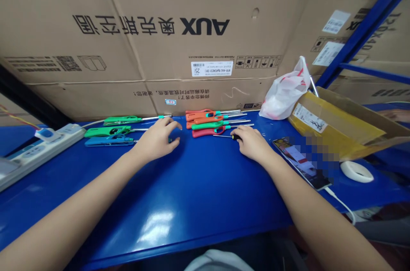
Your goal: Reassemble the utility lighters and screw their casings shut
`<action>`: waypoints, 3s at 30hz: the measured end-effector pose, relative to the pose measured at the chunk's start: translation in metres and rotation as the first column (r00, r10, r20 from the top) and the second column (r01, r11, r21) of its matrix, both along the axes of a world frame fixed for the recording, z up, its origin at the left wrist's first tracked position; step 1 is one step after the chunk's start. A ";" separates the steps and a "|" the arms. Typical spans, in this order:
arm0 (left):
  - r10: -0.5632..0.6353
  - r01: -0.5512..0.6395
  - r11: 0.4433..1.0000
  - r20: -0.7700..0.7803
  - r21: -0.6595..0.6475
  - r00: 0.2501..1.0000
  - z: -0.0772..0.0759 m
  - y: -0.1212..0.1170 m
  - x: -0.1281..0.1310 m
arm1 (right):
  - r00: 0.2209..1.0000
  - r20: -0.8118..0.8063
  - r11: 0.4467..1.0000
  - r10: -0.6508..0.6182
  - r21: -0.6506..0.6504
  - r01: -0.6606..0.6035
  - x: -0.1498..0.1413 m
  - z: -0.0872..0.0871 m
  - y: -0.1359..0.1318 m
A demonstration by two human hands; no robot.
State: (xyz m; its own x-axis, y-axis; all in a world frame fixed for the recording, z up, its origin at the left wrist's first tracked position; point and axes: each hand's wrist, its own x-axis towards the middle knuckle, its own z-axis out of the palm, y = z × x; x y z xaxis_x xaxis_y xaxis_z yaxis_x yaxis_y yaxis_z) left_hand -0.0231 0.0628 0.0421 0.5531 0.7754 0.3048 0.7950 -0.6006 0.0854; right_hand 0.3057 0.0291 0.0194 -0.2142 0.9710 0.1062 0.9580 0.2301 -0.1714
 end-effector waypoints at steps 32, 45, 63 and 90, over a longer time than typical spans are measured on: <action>-0.281 0.254 0.931 -0.071 -0.263 0.957 0.011 -0.042 0.001 | 0.794 -0.331 0.860 0.510 0.200 -0.470 -0.024 0.001 -0.015; -0.261 0.321 0.884 0.211 -0.340 0.942 -0.018 -0.046 0.020 | 0.774 -0.310 0.828 0.552 0.100 -0.551 -0.027 0.006 -0.022; -0.219 0.327 0.871 0.306 -0.366 0.927 -0.008 -0.039 0.012 | 0.764 -0.307 0.822 0.567 0.155 -0.548 -0.033 0.001 -0.019; -0.008 0.276 0.831 0.486 -0.482 0.874 -0.011 -0.033 0.008 | 0.846 -0.241 0.879 0.475 0.097 -0.466 -0.023 0.000 -0.014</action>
State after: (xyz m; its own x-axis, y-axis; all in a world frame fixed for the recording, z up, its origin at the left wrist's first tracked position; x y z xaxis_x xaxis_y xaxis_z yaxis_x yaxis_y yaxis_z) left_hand -0.0154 0.0301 0.0315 0.5752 0.8096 0.1168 0.4952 -0.4582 0.7381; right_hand 0.2828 0.0153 0.0198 -0.6064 0.7555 0.2480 0.6596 0.6521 -0.3737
